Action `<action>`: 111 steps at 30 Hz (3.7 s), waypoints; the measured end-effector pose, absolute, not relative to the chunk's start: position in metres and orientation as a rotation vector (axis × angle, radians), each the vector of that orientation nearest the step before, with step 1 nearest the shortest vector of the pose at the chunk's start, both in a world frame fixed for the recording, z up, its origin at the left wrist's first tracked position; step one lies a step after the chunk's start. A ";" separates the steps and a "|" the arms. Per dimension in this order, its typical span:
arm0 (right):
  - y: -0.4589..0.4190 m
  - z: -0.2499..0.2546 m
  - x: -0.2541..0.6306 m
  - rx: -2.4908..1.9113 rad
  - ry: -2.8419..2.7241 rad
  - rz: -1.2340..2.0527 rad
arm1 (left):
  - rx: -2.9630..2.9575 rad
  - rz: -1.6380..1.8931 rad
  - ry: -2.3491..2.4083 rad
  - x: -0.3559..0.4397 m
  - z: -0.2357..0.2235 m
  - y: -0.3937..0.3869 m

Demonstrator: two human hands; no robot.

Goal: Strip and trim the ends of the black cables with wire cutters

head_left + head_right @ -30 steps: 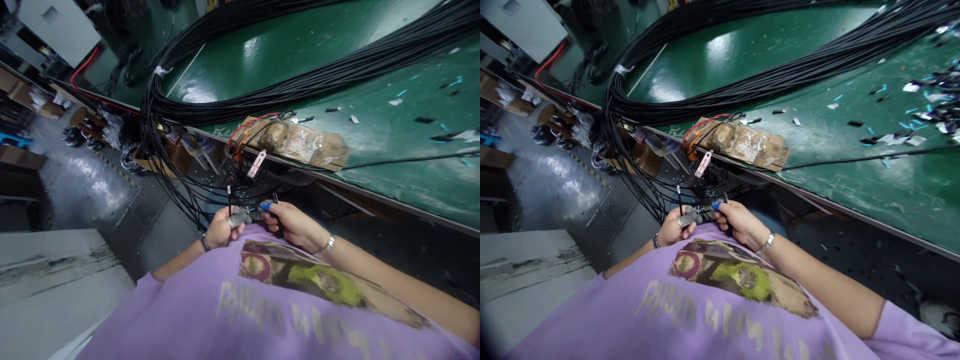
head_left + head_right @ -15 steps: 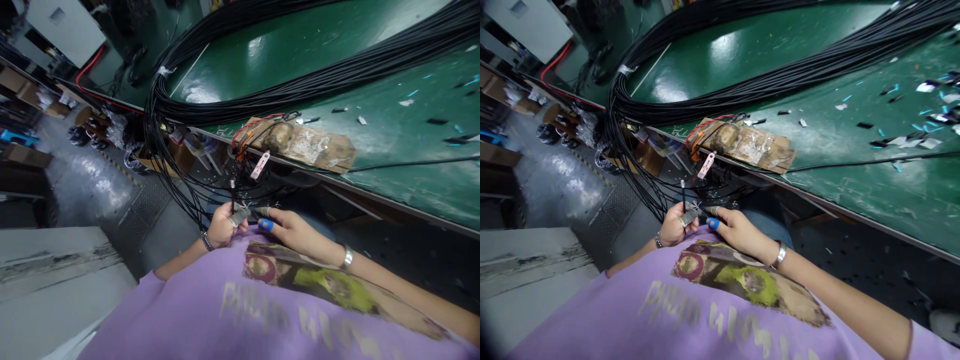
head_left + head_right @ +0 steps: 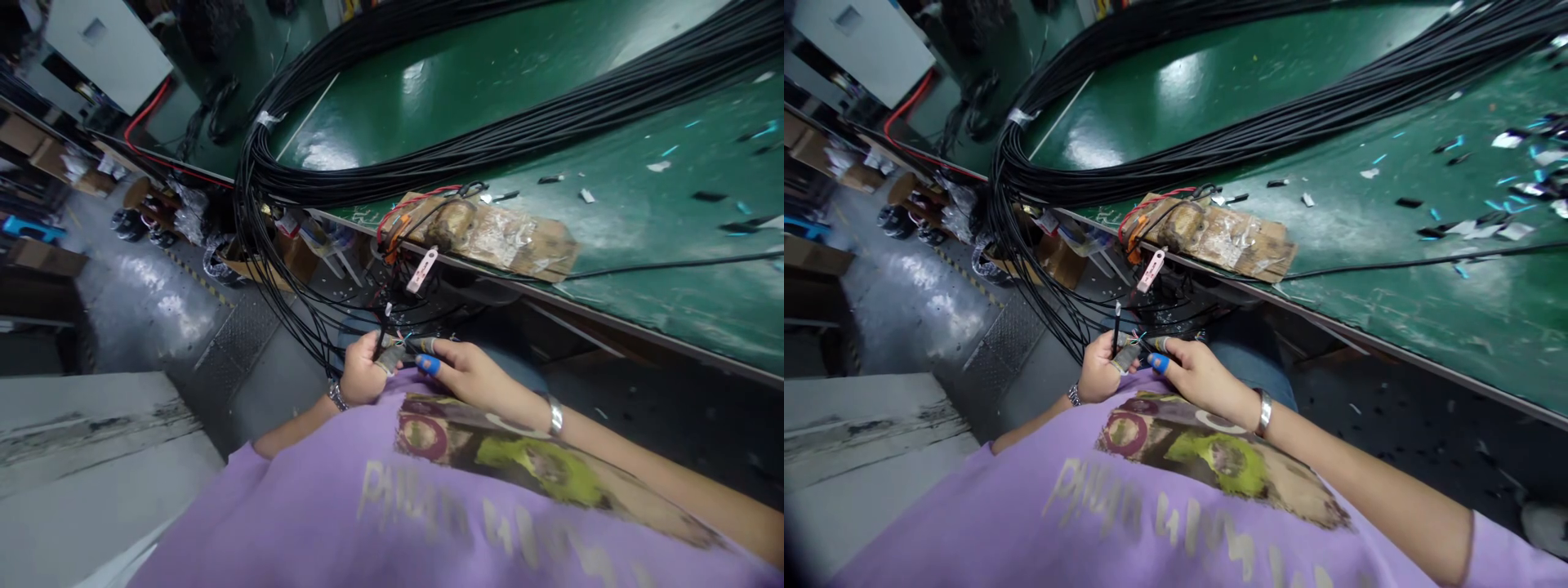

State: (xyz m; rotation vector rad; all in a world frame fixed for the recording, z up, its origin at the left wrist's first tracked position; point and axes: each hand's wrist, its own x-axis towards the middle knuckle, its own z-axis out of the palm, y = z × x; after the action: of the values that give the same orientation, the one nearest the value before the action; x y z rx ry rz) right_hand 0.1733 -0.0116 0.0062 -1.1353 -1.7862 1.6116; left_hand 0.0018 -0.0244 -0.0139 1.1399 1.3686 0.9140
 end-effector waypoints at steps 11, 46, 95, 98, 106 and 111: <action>-0.012 0.006 0.170 -1.159 -1.226 2.127 | 1.283 0.843 1.419 -0.001 -0.013 -0.026; -0.007 0.003 0.170 -1.208 -1.540 1.480 | 1.240 0.864 1.414 -0.001 -0.010 -0.024; -0.007 -0.004 0.181 -1.082 -2.238 0.987 | 1.030 0.729 1.318 0.004 -0.007 -0.026; -0.005 -0.010 0.179 -1.173 -2.038 1.129 | 0.939 0.664 1.306 0.007 -0.003 -0.025; -0.007 -0.006 0.185 -0.856 -2.300 0.924 | 0.882 0.624 1.298 0.011 0.004 -0.022; 0.002 -0.006 0.189 -0.987 -2.315 0.886 | 0.833 0.574 1.284 0.008 0.003 -0.022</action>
State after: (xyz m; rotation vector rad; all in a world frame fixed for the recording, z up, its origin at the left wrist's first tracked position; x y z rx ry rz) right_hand 0.1887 0.0015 -0.0065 -0.9869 -2.3154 0.8862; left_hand 0.0081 -0.0215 0.0034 0.8326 1.2845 0.5743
